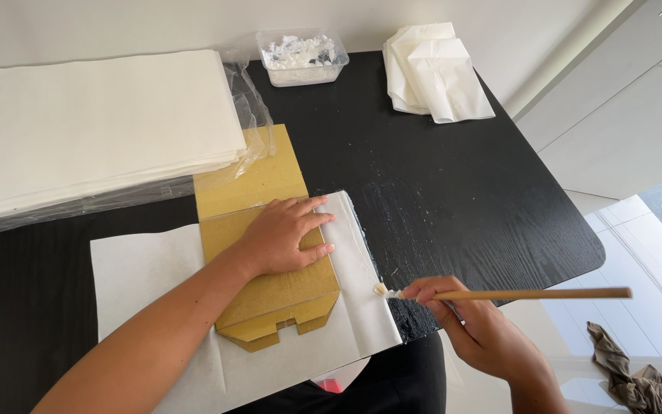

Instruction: Folding paper around a template and applying glue with a brush to assemble a paper bag.

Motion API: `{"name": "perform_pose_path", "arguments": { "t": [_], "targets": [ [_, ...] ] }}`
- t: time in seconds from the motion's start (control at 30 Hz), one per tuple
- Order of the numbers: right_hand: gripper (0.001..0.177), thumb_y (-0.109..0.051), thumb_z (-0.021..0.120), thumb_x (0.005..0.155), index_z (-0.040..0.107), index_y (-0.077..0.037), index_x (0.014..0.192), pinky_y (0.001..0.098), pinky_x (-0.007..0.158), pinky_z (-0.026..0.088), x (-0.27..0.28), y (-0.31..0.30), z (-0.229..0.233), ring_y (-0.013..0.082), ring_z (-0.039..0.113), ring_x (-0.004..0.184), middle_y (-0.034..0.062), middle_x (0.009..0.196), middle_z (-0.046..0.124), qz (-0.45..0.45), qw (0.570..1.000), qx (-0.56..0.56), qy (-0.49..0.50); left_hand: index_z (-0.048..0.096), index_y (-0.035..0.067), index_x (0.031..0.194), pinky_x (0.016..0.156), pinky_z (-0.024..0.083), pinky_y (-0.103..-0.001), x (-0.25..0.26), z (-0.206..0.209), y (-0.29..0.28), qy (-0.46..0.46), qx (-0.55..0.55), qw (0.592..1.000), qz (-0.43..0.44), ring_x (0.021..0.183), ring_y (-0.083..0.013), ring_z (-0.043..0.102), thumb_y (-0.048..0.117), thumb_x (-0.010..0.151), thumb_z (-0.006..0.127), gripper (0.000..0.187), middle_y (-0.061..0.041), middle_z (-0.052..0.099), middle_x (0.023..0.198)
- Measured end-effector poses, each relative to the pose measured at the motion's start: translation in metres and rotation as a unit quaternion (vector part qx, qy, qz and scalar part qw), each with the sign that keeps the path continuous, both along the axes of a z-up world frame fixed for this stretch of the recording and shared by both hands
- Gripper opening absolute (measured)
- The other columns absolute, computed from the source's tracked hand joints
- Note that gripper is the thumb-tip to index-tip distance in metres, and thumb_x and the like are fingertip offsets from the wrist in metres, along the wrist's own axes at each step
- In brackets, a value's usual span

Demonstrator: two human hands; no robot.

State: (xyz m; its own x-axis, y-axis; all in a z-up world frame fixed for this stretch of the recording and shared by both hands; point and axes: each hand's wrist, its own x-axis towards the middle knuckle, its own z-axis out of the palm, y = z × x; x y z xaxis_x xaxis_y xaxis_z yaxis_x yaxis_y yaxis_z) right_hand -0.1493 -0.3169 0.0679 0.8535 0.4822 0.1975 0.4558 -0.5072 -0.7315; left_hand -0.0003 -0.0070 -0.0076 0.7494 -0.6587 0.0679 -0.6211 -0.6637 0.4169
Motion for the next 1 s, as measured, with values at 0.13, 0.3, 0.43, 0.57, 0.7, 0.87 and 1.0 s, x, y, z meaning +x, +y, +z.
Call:
{"name": "perform_pose_path", "arguments": {
  "t": [0.13,0.3,0.43,0.57,0.7,0.87,1.0],
  "targets": [
    [0.023,-0.013,0.043,0.104,0.063,-0.009,0.114,0.0337,0.095,0.061,-0.012,-0.009,0.006,0.0201,0.077,0.113,0.0072,0.12,0.074,-0.019,0.998,-0.034,0.058,0.06,0.021,0.143,0.109,0.036,-0.054,-0.001,0.001,0.0,-0.014,-0.004,1.0,0.003,0.139,-0.0317,0.046,0.06,0.093,0.053,0.063,-0.007,0.043,0.16],
    [0.028,-0.013,0.039,0.105,0.065,-0.005,0.107,0.0344,0.092,0.061,-0.022,-0.015,0.013,0.0217,0.077,0.112,0.0082,0.118,0.072,0.012,0.997,-0.026,0.068,0.06,0.022,0.142,0.11,0.036,-0.054,-0.001,0.002,0.0,-0.007,-0.003,1.0,0.011,0.139,-0.0318,0.045,0.06,0.093,0.053,0.062,-0.006,0.042,0.161],
    [0.021,-0.013,0.052,0.1,0.071,-0.006,0.104,0.0326,0.09,0.065,-0.021,-0.02,-0.002,0.0218,0.08,0.107,0.0067,0.11,0.077,-0.051,0.999,0.014,-0.001,0.059,0.021,0.143,0.11,0.034,-0.055,-0.001,0.001,0.0,-0.006,-0.002,1.0,0.006,0.14,-0.0315,0.044,0.06,0.093,0.052,0.063,-0.007,0.042,0.161],
    [0.008,-0.008,0.058,0.099,0.06,-0.005,0.106,0.0204,0.074,0.066,-0.007,0.002,-0.005,0.0196,0.082,0.097,0.0134,0.111,0.077,-0.118,0.984,0.108,-0.084,0.059,0.022,0.143,0.11,0.036,-0.055,-0.001,0.003,-0.001,-0.006,0.003,1.0,0.009,0.141,-0.0316,0.045,0.061,0.093,0.052,0.064,-0.006,0.042,0.161],
    [0.008,-0.011,0.063,0.097,0.061,-0.007,0.104,0.0237,0.075,0.064,0.015,0.014,-0.02,0.0217,0.081,0.098,0.0105,0.107,0.078,-0.128,0.978,0.094,-0.133,0.058,0.022,0.144,0.111,0.033,-0.054,-0.001,0.003,-0.001,0.001,0.01,1.0,0.008,0.141,-0.0313,0.044,0.06,0.093,0.051,0.064,-0.007,0.04,0.162],
    [0.009,-0.013,0.065,0.098,0.059,-0.009,0.104,0.0249,0.064,0.061,0.03,0.014,-0.037,0.0228,0.08,0.091,0.0111,0.106,0.077,-0.106,0.979,0.071,-0.162,0.058,0.022,0.144,0.112,0.032,-0.054,0.0,0.001,0.0,0.0,0.0,1.0,0.004,0.142,-0.0313,0.042,0.062,0.093,0.049,0.065,-0.007,0.041,0.161],
    [0.007,-0.01,0.063,0.098,0.061,-0.009,0.105,0.03,0.073,0.064,0.026,0.01,-0.04,0.0256,0.08,0.092,0.0135,0.106,0.075,-0.083,0.981,0.067,-0.161,0.058,0.021,0.144,0.111,0.031,-0.053,-0.001,0.003,0.001,0.014,-0.005,1.0,0.005,0.142,-0.0303,0.041,0.06,0.094,0.05,0.064,-0.007,0.039,0.163]
  ]
}}
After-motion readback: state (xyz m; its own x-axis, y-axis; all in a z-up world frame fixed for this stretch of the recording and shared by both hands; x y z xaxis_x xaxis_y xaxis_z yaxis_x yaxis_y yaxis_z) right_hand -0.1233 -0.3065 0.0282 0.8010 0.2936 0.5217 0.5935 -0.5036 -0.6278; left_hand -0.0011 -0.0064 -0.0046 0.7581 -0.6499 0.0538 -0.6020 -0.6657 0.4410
